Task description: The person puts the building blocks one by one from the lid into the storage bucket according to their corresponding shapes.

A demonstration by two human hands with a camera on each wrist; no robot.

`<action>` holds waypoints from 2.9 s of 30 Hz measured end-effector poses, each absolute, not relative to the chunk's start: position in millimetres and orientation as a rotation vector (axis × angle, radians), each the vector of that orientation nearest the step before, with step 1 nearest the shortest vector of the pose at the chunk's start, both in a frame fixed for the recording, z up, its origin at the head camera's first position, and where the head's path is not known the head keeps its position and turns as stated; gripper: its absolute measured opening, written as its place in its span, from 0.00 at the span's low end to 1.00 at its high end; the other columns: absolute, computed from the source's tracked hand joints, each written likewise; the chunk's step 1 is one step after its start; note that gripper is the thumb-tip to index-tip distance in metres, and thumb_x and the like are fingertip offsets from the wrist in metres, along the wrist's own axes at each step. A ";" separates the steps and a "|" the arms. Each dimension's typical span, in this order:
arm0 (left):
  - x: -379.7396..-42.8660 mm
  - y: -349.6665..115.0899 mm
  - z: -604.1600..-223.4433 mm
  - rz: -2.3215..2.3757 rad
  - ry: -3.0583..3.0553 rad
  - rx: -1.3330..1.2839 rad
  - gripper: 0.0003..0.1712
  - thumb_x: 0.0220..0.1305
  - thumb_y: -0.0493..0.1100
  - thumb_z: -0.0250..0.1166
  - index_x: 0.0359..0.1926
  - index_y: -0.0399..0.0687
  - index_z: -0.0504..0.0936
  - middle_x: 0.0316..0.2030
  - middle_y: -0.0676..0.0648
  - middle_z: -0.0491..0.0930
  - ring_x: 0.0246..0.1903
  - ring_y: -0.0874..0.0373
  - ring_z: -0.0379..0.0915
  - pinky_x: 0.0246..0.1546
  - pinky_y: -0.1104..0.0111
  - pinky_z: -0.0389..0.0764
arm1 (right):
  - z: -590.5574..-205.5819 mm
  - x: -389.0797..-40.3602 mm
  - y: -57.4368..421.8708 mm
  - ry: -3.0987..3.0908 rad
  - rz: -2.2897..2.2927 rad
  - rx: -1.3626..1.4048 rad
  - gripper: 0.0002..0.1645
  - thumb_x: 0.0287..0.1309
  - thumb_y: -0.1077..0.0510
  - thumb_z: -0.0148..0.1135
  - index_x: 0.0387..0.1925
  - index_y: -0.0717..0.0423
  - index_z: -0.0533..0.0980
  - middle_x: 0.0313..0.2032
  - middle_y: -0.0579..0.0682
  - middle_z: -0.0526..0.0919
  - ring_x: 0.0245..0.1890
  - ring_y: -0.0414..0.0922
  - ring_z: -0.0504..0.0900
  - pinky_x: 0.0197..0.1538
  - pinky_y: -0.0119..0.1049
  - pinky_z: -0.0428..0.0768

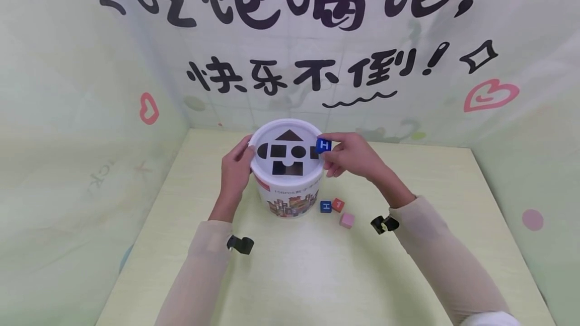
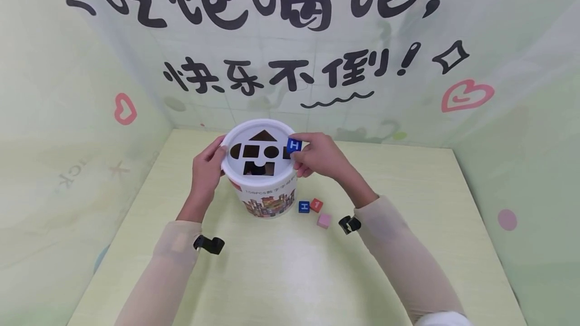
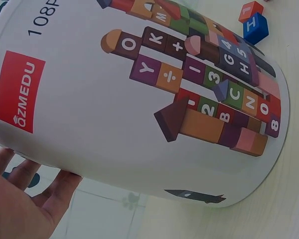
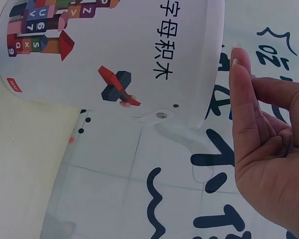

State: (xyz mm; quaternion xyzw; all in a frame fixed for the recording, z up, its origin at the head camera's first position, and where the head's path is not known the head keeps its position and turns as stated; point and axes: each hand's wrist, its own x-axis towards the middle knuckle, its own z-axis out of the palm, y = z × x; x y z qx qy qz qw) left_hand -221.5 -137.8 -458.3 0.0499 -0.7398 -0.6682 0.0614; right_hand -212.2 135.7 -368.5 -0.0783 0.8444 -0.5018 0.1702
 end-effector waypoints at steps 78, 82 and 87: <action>-220.3 -137.6 -458.7 -2.015 -2.263 0.171 0.22 0.70 0.55 0.56 0.63 0.67 0.75 0.60 0.51 0.77 0.51 0.54 0.79 0.45 0.69 0.85 | -382.7 -234.1 94.4 2.353 -1.521 -0.236 0.24 0.61 0.61 0.61 0.60 0.55 0.74 0.22 0.55 0.82 0.17 0.45 0.80 0.26 0.39 0.86; -221.1 -137.4 -459.3 -2.019 -2.253 0.174 0.22 0.70 0.54 0.57 0.63 0.66 0.76 0.60 0.51 0.77 0.51 0.53 0.79 0.45 0.68 0.85 | -385.5 -233.1 106.5 2.326 -1.577 -0.216 0.24 0.61 0.61 0.61 0.60 0.56 0.74 0.22 0.55 0.81 0.17 0.44 0.80 0.26 0.39 0.86; -221.2 -137.4 -460.2 -2.022 -2.244 0.169 0.22 0.70 0.54 0.57 0.63 0.64 0.76 0.60 0.50 0.77 0.52 0.50 0.79 0.45 0.69 0.85 | -389.0 -231.7 117.4 2.314 -1.596 -0.181 0.23 0.62 0.60 0.62 0.59 0.55 0.75 0.22 0.55 0.82 0.17 0.43 0.80 0.26 0.40 0.87</action>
